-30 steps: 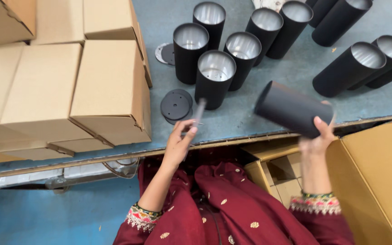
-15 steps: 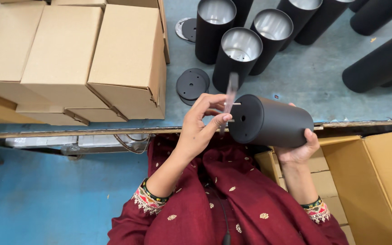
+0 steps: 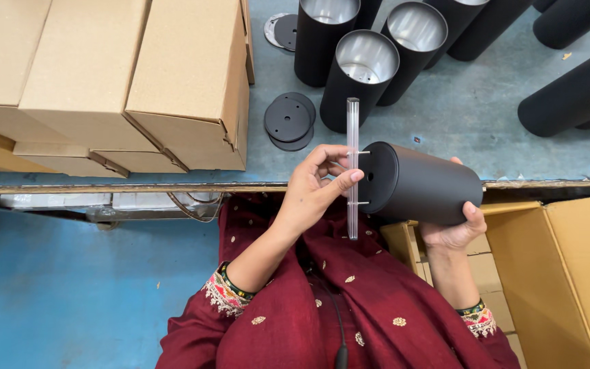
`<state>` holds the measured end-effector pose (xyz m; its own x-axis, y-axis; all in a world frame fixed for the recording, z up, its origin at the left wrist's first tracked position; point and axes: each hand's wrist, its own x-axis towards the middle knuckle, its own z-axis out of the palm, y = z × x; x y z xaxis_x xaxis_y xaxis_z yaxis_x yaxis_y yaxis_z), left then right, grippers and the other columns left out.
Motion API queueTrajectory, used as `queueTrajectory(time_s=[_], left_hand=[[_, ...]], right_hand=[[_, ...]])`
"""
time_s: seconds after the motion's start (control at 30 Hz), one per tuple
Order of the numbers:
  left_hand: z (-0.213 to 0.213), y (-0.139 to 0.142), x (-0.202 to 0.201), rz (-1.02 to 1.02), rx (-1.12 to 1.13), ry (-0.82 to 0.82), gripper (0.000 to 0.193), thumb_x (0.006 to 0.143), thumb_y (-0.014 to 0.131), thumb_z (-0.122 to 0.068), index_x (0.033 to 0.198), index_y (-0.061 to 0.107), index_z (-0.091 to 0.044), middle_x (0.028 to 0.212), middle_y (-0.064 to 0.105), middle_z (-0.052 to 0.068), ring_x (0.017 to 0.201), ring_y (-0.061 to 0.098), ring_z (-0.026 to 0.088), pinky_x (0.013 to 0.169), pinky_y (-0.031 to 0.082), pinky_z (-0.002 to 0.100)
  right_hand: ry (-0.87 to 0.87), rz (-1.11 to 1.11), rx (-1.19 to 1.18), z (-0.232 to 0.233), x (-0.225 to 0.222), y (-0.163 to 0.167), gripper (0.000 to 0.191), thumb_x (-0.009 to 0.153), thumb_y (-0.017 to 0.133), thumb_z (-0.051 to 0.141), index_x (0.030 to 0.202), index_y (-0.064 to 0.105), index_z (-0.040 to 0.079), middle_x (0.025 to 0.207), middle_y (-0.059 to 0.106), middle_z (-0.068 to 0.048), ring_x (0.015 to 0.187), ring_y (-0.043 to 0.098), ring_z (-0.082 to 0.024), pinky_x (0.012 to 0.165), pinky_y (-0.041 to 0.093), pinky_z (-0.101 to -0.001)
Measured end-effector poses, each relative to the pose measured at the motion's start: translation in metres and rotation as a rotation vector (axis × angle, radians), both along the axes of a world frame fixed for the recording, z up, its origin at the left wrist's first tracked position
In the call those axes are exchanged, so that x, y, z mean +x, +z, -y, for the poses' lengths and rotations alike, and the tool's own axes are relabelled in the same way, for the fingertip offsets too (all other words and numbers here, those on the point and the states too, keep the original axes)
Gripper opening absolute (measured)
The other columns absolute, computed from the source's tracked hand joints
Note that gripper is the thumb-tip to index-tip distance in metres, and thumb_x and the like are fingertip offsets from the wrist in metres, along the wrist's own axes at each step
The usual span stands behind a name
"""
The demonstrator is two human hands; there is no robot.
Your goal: The person repeatedly picks black cylindrical containers, inserts a clear plastic strip into the bottom, and places them on the table. Later, the person opens small cardboard boxes, removes plastic-wrapped items, and places them into the boxes before closing them.
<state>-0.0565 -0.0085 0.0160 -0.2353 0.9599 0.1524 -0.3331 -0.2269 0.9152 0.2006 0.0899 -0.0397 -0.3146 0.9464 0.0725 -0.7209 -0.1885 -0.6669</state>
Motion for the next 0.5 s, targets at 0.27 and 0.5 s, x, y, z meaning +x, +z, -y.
queueTrajectory(time_s=[0.27, 0.5], left_hand=[[-0.0023, -0.0032, 0.007, -0.034, 0.013, -0.024, 0.042, 0.096, 0.077, -0.015, 0.13, 0.06, 0.002, 0.108, 0.059, 0.005, 0.092, 0.063, 0.011, 0.076, 0.062, 0.027], [-0.0084, -0.01, 0.0033, -0.011, -0.131, -0.058, 0.067, 0.092, 0.074, -0.018, 0.145, 0.035, -0.004, 0.099, 0.061, 0.01, 0.083, 0.069, 0.014, 0.064, 0.064, 0.029]], right_hand=[[-0.004, -0.01, 0.031, -0.0023, 0.0036, -0.0031, 0.088, 0.075, 0.078, 0.033, 0.153, 0.051, 0.003, 0.137, 0.062, -0.011, 0.129, 0.06, -0.028, 0.12, 0.047, -0.045], [-0.014, 0.008, 0.117, -0.0051, 0.0071, -0.0047, 0.089, 0.073, 0.077, 0.032, 0.153, 0.049, 0.002, 0.127, 0.063, -0.012, 0.12, 0.062, -0.028, 0.115, 0.05, -0.0448]])
